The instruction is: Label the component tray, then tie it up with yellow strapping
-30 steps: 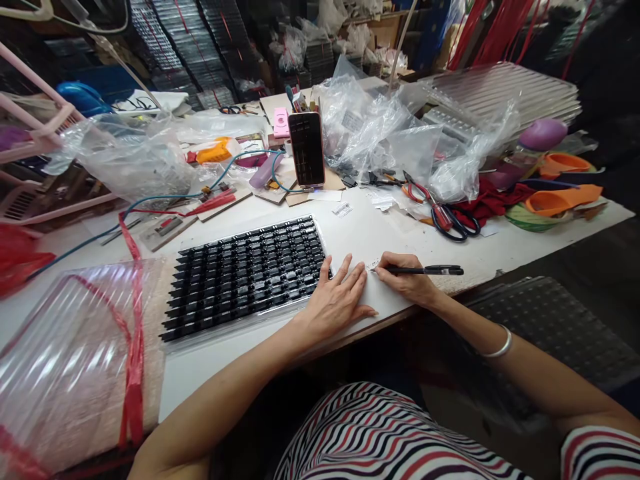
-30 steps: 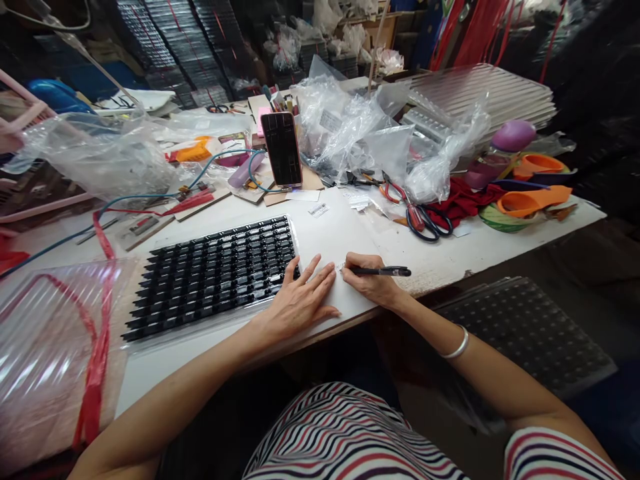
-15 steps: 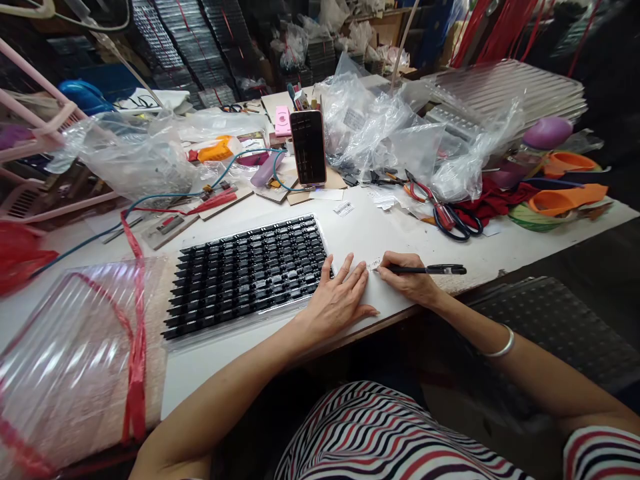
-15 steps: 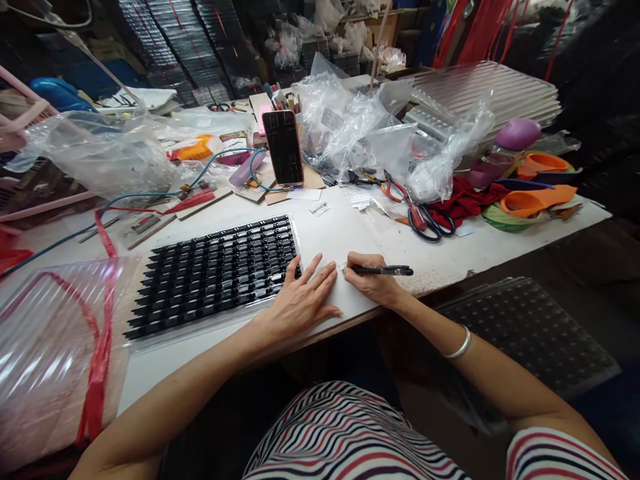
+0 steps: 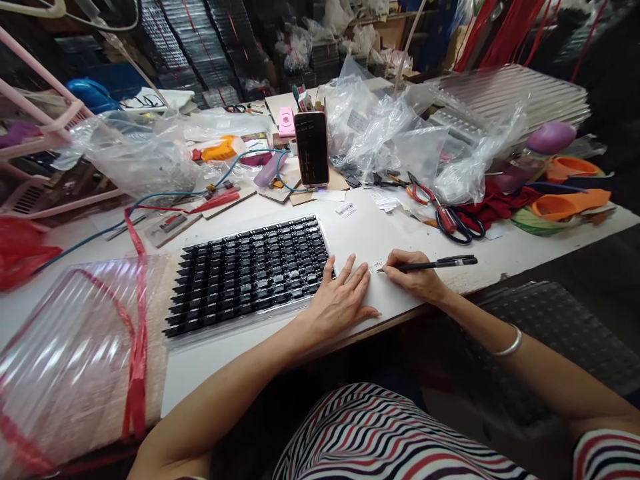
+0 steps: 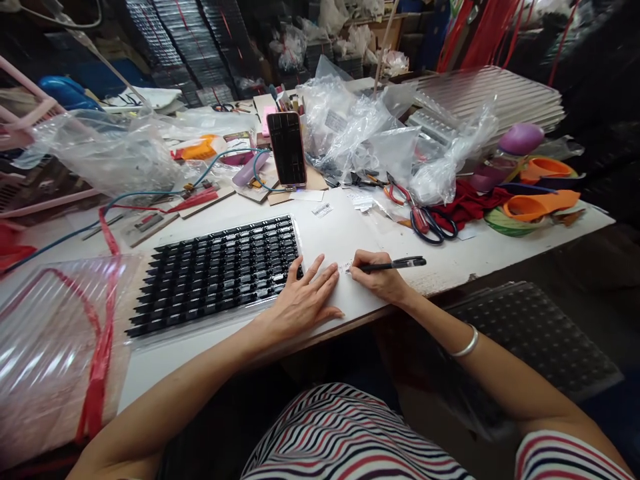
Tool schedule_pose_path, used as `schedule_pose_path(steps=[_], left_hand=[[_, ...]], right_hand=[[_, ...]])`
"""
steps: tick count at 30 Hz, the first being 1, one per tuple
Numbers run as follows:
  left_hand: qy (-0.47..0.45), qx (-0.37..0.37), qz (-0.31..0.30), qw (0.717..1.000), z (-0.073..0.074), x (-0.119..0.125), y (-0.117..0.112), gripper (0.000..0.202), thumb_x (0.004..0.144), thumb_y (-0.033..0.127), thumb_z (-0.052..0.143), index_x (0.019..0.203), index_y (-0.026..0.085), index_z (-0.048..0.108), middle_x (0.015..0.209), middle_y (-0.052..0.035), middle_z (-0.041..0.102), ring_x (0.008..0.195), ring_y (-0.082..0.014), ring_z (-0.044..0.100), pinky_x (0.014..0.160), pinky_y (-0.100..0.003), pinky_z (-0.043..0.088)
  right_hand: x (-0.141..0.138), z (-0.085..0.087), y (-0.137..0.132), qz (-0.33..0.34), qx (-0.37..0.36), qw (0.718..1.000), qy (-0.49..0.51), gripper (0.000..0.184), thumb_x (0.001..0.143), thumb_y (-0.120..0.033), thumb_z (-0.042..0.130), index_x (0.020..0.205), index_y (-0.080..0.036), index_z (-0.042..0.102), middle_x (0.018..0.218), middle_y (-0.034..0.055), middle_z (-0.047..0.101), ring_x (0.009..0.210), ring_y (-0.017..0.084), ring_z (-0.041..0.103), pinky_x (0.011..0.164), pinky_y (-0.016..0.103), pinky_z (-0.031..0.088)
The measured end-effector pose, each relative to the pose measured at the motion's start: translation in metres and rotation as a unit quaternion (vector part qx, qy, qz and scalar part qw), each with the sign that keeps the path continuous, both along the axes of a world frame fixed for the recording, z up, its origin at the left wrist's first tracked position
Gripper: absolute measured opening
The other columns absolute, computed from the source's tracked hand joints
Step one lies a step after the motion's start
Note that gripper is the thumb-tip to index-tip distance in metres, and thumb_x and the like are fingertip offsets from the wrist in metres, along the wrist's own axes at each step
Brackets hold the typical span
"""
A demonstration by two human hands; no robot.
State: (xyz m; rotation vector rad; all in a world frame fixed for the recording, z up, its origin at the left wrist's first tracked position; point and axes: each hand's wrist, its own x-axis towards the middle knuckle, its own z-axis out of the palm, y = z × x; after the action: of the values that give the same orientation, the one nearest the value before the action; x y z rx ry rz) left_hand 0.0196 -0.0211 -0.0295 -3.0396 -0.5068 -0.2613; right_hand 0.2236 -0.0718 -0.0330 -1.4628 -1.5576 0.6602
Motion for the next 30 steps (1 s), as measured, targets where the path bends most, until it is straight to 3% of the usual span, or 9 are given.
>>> schedule_pose_path(steps=[13, 27, 30], left_hand=[[-0.004, 0.006, 0.003, 1.000, -0.0007, -0.0010, -0.0005, 0.069, 0.088, 0.062, 0.028, 0.131, 0.011, 0.046, 0.138, -0.0161, 0.044, 0.135, -0.0327, 0.027, 0.107, -0.058, 0.016], [-0.004, 0.005, 0.004, 1.000, -0.0022, -0.0006, -0.0008, 0.069, 0.088, 0.062, 0.027, 0.131, 0.011, 0.046, 0.139, -0.0148, 0.044, 0.135, -0.0326, 0.026, 0.107, -0.058, 0.017], [-0.004, 0.002, 0.004, 1.000, -0.0020, -0.0002, -0.0009, 0.070, 0.088, 0.062, 0.027, 0.131, 0.010, 0.045, 0.139, -0.0143, 0.043, 0.135, -0.0329, 0.026, 0.107, -0.059, 0.017]], right_hand=[[-0.0010, -0.0029, 0.0004, 0.002, 0.003, 0.999, -0.045, 0.017, 0.078, -0.023, 0.052, 0.062, -0.018, 0.050, 0.054, -0.0032, 0.047, 0.051, 0.010, 0.039, 0.049, 0.024, 0.031], [0.0003, -0.0043, -0.0003, 0.010, -0.005, 0.999, -0.035, 0.017, 0.078, -0.023, 0.053, 0.062, -0.018, 0.052, 0.053, -0.0033, 0.048, 0.050, 0.010, 0.040, 0.049, 0.024, 0.032], [0.0006, -0.0025, -0.0012, -0.015, 0.000, 1.000, -0.018, 0.017, 0.078, -0.023, 0.053, 0.062, -0.018, 0.051, 0.054, -0.0029, 0.049, 0.051, 0.011, 0.042, 0.049, 0.024, 0.033]])
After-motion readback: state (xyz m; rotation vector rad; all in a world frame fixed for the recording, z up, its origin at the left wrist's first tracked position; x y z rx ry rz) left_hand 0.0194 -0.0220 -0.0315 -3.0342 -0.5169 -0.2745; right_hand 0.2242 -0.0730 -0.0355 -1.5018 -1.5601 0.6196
